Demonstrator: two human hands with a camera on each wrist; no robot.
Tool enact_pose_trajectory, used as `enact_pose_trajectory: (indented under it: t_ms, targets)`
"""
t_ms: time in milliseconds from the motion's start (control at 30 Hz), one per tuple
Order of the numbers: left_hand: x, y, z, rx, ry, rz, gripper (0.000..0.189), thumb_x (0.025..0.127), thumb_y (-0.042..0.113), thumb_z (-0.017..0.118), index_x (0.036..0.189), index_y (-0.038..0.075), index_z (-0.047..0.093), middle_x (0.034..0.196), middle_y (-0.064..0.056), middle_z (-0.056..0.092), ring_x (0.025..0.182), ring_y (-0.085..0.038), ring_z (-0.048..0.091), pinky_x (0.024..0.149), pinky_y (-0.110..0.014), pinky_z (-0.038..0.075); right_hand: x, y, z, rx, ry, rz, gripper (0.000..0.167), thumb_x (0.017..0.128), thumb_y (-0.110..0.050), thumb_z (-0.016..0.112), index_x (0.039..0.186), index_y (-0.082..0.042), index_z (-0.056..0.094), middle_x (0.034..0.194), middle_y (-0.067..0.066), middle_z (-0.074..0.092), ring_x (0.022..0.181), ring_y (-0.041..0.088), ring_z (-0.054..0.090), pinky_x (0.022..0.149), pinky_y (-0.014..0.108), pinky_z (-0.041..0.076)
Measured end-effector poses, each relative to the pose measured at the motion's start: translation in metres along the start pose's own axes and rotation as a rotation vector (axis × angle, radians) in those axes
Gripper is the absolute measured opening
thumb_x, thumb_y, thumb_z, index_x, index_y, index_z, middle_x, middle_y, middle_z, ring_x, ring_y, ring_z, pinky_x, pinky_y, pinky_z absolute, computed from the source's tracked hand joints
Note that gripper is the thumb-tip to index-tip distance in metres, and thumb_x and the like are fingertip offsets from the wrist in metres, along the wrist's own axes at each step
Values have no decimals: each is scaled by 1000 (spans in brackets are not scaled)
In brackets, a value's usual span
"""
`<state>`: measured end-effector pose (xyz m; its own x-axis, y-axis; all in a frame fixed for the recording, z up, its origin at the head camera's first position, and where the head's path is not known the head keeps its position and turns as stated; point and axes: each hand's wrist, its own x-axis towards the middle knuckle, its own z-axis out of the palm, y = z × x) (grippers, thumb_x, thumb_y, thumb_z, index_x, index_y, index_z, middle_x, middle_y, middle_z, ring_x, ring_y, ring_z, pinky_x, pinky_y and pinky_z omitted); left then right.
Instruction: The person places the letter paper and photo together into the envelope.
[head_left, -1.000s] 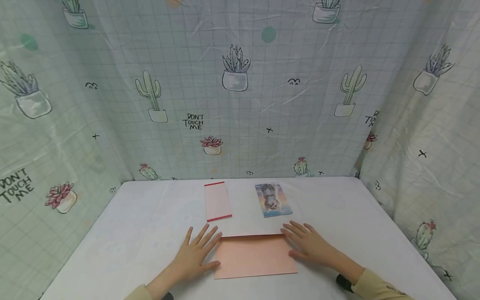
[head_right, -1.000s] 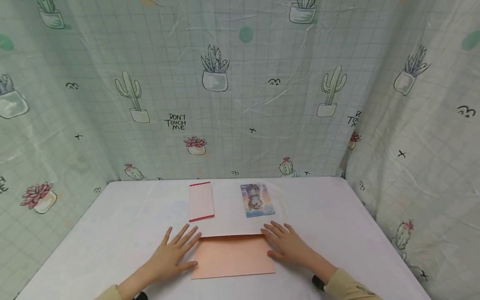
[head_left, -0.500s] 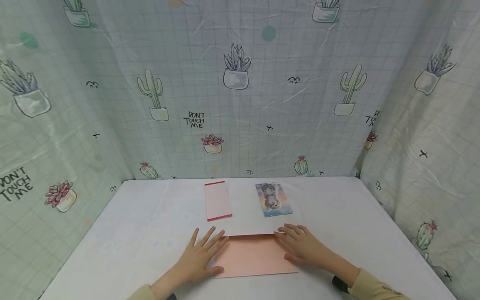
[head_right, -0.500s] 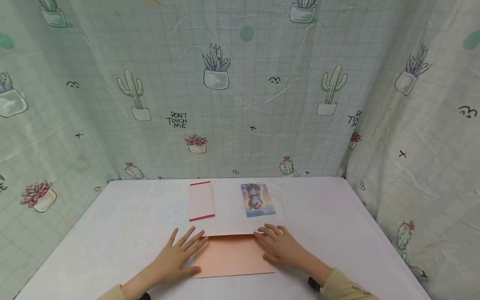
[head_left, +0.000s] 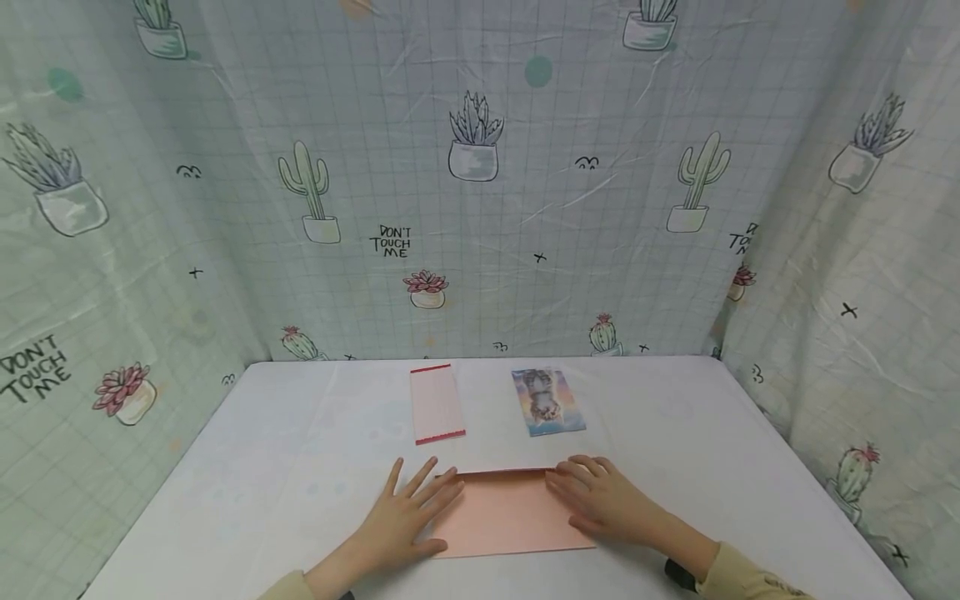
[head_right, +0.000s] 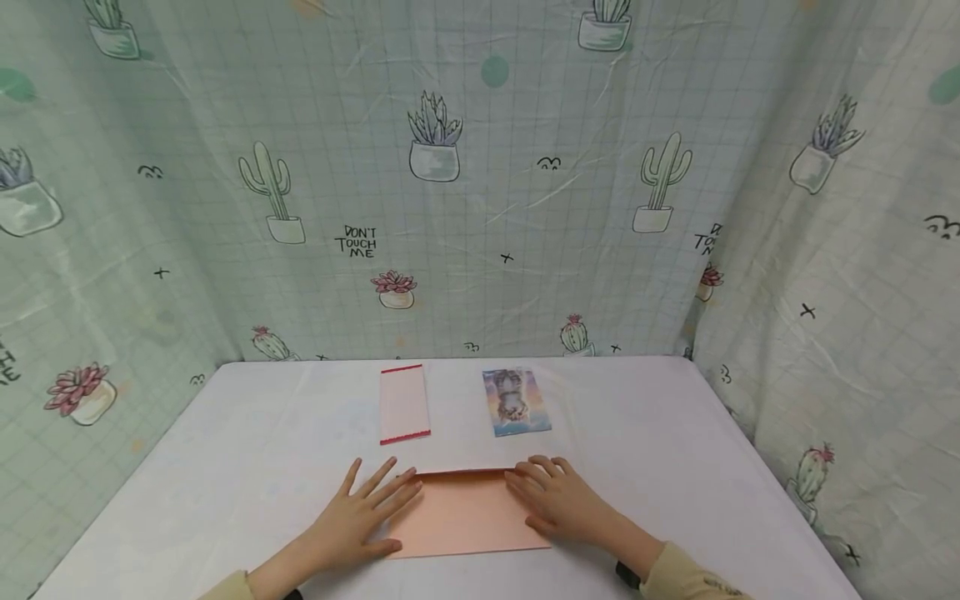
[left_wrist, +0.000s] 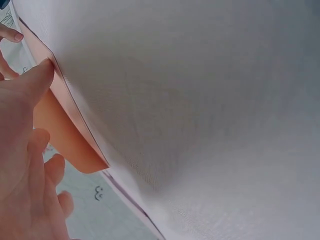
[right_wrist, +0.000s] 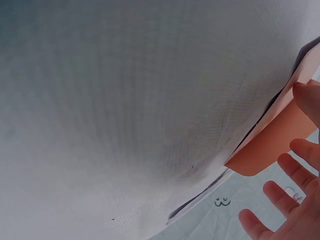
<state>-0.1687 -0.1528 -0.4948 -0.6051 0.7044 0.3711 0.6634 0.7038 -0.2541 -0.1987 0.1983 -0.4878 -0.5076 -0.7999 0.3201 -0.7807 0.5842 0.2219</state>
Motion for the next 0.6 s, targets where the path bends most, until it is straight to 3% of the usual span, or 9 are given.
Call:
enact_pose_trajectory:
  t_ms: [167,267,367,600]
  targets:
    - [1,0,1,4,44,30,71,72,60,56,131,22,45,137,1,44,126,-29,40,95,-60,23,0,0,-2,15,-63,20,63,77,-43,63,131,-17,44,127,1,48,114,21,44,85,42,42]
    - [2,-1,1,19,66,49,71,72,61,56,130,22,46,136,1,46,125,-29,41,104,-62,8,1,-1,-5,15,-107,27,63,79,-44,60,133,-17,42,130,2,46,115,21,42,86,43,42]
    - [2,-1,1,37,72,59,72,71,62,55,130,22,47,135,0,47,124,-29,41,108,-54,-10,1,0,-6,16,-115,28,63,79,-45,60,133,-18,42,131,3,44,115,22,41,86,43,42]
    - [3,-2,0,37,36,50,72,72,65,53,130,22,46,136,-2,46,126,-28,39,106,-52,-17,2,4,-4,27,-129,40,65,78,-48,59,132,-17,42,134,7,42,115,25,43,86,45,42]
